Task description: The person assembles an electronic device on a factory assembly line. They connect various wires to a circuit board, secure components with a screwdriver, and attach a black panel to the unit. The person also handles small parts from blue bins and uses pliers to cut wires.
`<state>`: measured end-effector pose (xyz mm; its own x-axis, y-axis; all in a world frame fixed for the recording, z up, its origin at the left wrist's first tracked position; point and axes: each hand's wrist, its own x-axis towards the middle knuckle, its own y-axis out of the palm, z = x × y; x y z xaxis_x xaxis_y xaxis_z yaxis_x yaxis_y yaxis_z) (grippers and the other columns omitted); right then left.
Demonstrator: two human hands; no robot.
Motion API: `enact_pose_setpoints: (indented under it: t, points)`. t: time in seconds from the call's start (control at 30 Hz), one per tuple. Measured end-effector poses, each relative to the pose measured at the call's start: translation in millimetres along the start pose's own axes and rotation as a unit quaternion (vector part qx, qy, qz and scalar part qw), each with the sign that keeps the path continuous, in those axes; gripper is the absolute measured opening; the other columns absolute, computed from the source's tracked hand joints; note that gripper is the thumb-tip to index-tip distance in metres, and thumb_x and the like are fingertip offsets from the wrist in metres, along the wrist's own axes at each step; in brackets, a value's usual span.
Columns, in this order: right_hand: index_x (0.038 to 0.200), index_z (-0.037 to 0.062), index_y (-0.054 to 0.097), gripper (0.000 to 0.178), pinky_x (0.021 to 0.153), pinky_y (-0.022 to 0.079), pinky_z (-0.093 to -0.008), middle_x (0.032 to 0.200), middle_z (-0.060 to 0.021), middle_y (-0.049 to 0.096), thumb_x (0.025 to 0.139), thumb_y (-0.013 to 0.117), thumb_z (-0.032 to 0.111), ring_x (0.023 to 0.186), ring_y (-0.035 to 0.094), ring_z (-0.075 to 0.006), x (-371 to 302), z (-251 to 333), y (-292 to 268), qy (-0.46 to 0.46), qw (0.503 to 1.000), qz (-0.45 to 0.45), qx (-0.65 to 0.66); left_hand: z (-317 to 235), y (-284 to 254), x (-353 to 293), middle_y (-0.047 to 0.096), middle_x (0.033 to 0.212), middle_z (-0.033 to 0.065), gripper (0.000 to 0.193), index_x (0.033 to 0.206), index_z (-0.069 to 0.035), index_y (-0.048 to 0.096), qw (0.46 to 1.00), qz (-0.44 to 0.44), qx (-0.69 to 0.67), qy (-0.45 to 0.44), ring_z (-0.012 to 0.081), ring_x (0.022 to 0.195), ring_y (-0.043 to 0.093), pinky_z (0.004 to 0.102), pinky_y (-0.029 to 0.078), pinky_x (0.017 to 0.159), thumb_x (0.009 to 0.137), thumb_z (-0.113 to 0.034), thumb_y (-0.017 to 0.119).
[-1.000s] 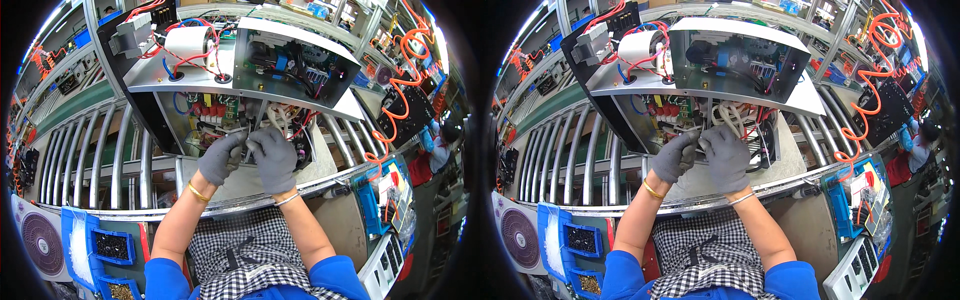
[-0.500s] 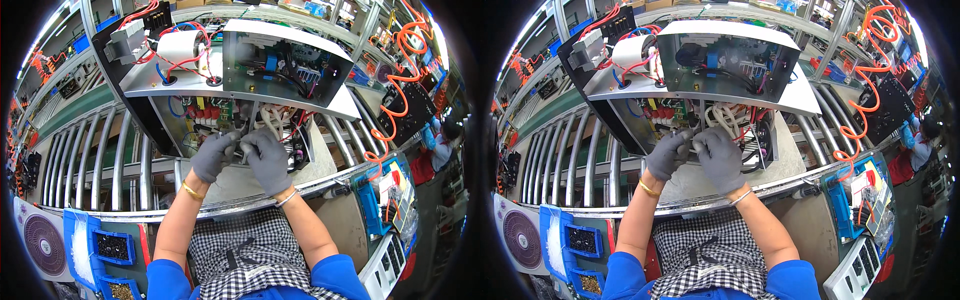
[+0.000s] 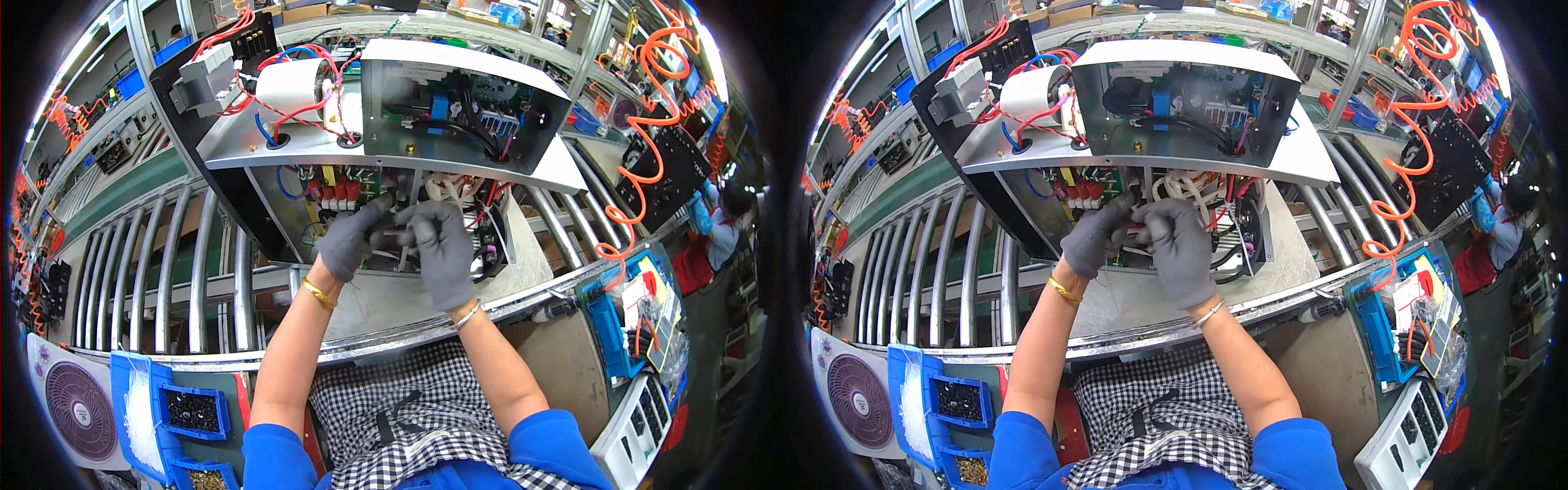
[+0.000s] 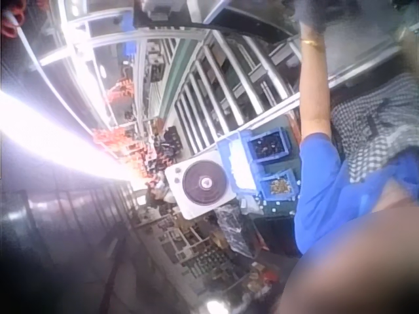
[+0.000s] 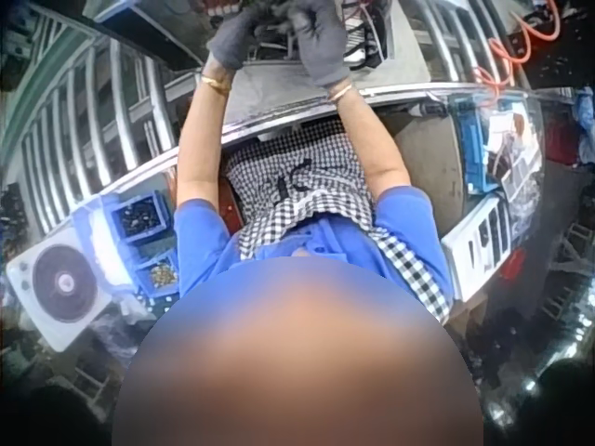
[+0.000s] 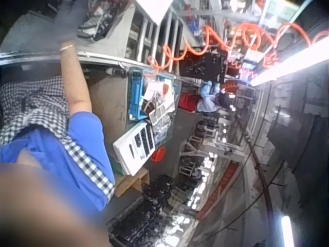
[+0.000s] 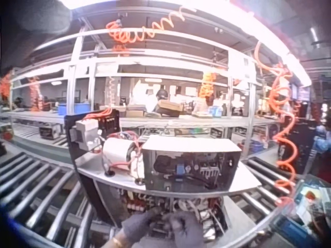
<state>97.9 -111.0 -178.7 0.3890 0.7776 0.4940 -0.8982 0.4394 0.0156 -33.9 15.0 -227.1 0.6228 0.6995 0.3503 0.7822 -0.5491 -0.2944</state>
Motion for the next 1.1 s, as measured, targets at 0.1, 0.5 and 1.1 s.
enact_pose_setpoints:
  t: [0.1, 0.5, 1.1]
  points:
    - [0.101, 0.0032, 0.054, 0.016, 0.056, 0.046, -0.0216, 0.084, -0.0033, 0.063, 0.102, 0.053, 0.019, 0.062, 0.055, -0.0063, 0, -19, -6, -0.046, 0.998, -0.025, -0.043, -23, -1, -1, 0.041, 0.058, -0.0036, 0.018, 0.102, -0.008, 0.064, 1.0, 0.004, 0.023, -0.01, 0.0074, 0.051, 0.038, 0.0259, 0.031, 0.047, 0.095, -0.02, 0.053]
    - [0.109, 0.01, 0.049, 0.01, 0.045, 0.033, -0.0202, 0.094, -0.0007, 0.057, 0.104, 0.049, 0.018, 0.056, 0.039, -0.0051, -34, -17, 59, 0.215, 0.873, -0.102, 0.427, -33, -9, 6, 0.062, 0.074, 0.0021, 0.027, 0.115, -0.008, 0.068, 0.977, -0.001, -0.057, -0.205, 0.007, 0.063, 0.051, 0.025, 0.044, 0.058, 0.098, -0.026, 0.058]
    - [0.106, 0.0085, 0.055, 0.015, 0.05, 0.041, -0.0227, 0.08, 0.0007, 0.059, 0.098, 0.056, 0.021, 0.057, 0.05, -0.0056, -53, 32, -33, 0.285, 0.934, 0.115, 0.184, 20, -7, 1, 0.066, 0.118, 0.0188, 0.043, 0.132, -0.005, 0.058, 0.984, -0.03, 0.169, 0.038, 0.0342, 0.106, 0.064, 0.0392, 0.05, 0.089, 0.089, -0.005, 0.061]
